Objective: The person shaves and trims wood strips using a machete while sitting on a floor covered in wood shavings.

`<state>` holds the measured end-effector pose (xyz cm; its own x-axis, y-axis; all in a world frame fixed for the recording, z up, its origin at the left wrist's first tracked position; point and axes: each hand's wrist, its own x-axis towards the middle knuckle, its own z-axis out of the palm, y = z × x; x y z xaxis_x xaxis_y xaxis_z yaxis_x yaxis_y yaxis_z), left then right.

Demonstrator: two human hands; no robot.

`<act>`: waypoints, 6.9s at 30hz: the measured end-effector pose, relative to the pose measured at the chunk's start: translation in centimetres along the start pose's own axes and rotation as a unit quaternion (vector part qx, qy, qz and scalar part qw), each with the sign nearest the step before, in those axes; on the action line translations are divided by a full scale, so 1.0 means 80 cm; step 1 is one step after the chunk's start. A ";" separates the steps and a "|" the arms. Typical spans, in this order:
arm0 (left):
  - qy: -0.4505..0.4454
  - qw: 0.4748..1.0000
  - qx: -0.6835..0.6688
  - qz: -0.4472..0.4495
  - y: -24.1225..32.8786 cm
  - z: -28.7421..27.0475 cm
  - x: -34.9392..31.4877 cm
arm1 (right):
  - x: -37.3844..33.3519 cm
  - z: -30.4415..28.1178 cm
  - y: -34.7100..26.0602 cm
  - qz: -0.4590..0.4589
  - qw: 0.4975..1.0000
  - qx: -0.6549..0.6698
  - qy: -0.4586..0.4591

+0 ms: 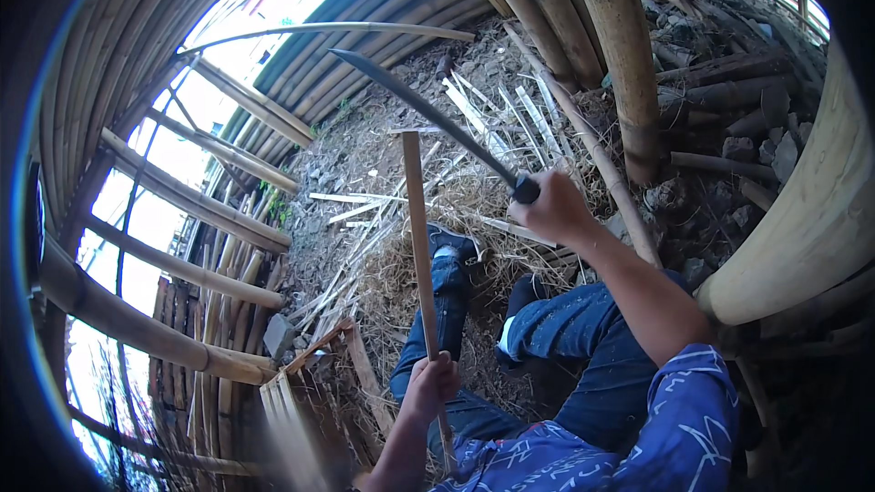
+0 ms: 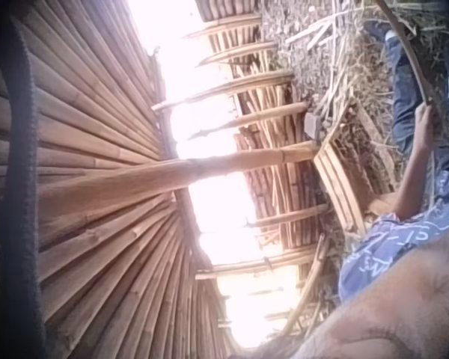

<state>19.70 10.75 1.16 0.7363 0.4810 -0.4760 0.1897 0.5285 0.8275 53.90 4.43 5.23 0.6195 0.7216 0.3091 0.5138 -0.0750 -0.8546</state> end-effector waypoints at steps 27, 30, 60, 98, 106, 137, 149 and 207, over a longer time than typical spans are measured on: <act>0.259 0.801 0.505 0.191 0.003 0.029 0.040 | -0.054 0.088 -0.022 -0.074 0.904 -0.317 -0.278; 0.250 0.801 0.512 0.185 0.003 0.028 0.043 | -0.053 0.085 -0.020 -0.067 0.897 -0.330 -0.285; 0.244 0.825 0.492 0.135 -0.006 0.023 0.035 | -0.048 0.095 0.006 -0.156 0.904 -0.326 -0.228; 0.221 0.832 0.491 0.135 -0.047 -0.009 -0.012 | -0.021 0.081 0.008 -0.053 0.913 -0.355 -0.193; 0.222 0.838 0.486 0.113 -0.037 -0.002 -0.026 | 0.032 0.022 0.085 0.167 0.920 -0.346 -0.082; 0.176 0.949 0.222 0.139 -0.052 -0.034 0.053 | -0.038 0.093 0.030 0.029 0.981 -0.023 -0.192; 0.239 0.905 0.316 0.153 -0.082 -0.015 0.042 | -0.049 0.117 0.046 -0.073 0.921 -0.312 -0.220; 0.260 0.875 0.380 0.150 -0.107 -0.063 -0.073 | 0.039 0.022 0.106 0.149 0.910 -0.385 -0.025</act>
<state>10.50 6.90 -4.66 0.4689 0.8762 -0.1112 0.5612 -0.1984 0.8035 59.16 7.27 -1.79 0.7822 0.6185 0.0755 0.6023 -0.7194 -0.3461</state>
